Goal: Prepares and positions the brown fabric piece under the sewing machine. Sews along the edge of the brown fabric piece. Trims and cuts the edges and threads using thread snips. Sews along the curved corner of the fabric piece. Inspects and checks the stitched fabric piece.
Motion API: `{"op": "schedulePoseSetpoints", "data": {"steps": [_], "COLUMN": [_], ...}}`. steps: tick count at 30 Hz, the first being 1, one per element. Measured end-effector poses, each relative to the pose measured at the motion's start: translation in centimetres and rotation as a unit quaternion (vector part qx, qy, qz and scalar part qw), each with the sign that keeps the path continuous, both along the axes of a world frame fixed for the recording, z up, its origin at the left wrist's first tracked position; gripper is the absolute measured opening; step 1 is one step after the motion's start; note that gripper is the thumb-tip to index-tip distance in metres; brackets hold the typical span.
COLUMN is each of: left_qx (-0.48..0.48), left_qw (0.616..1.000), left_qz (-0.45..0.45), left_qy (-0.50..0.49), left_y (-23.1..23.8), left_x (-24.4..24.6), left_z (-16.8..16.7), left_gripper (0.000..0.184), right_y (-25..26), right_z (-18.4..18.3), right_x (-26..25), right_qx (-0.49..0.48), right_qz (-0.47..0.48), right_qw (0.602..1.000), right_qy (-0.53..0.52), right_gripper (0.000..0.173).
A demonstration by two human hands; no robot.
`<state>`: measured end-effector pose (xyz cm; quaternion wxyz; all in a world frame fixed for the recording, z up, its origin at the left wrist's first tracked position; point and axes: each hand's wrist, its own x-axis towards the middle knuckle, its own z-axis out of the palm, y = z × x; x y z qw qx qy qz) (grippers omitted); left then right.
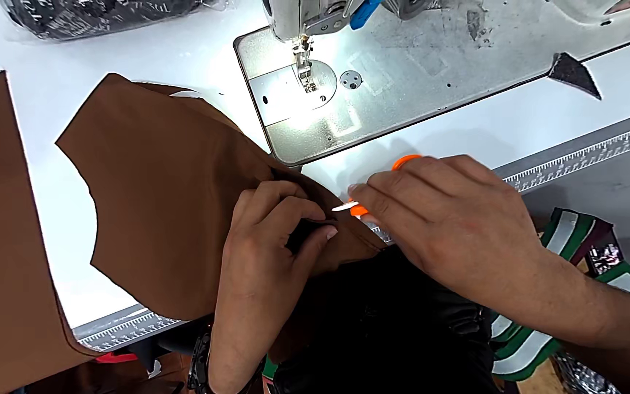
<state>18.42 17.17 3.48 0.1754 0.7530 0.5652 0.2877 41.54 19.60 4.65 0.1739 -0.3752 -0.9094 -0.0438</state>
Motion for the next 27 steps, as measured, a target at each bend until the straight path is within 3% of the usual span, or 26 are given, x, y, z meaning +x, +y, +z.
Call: {"op": "schedulePoseSetpoints", "data": {"steps": [5, 11, 17, 27], "left_qx": [-0.001, 0.021, 0.049, 0.047], "left_qw": [1.000, 0.995, 0.983, 0.985], "left_qz": [-0.019, -0.065, -0.115, -0.113], "left_qy": [0.001, 0.067, 0.137, 0.125], "left_y": [0.0, 1.1, 2.7, 3.4], "left_x": [0.0, -0.3, -0.2, -0.5], "left_z": [0.1, 1.2, 1.9, 1.3], "left_gripper": [0.015, 0.017, 0.017, 0.017], "right_y": [0.8, 1.5, -1.6, -3.0], "right_z": [0.4, -0.9, -1.9, -4.7], "right_x": [1.5, 2.7, -0.5, -0.3], "right_qx": [-0.026, -0.038, -0.061, 0.016], "right_qz": [-0.118, -0.169, -0.056, 0.023], "right_qw": [0.991, 0.985, 0.976, 0.992], "right_qy": [0.064, -0.012, 0.203, 0.122], "right_gripper": [0.036, 0.041, 0.019, 0.026]}}
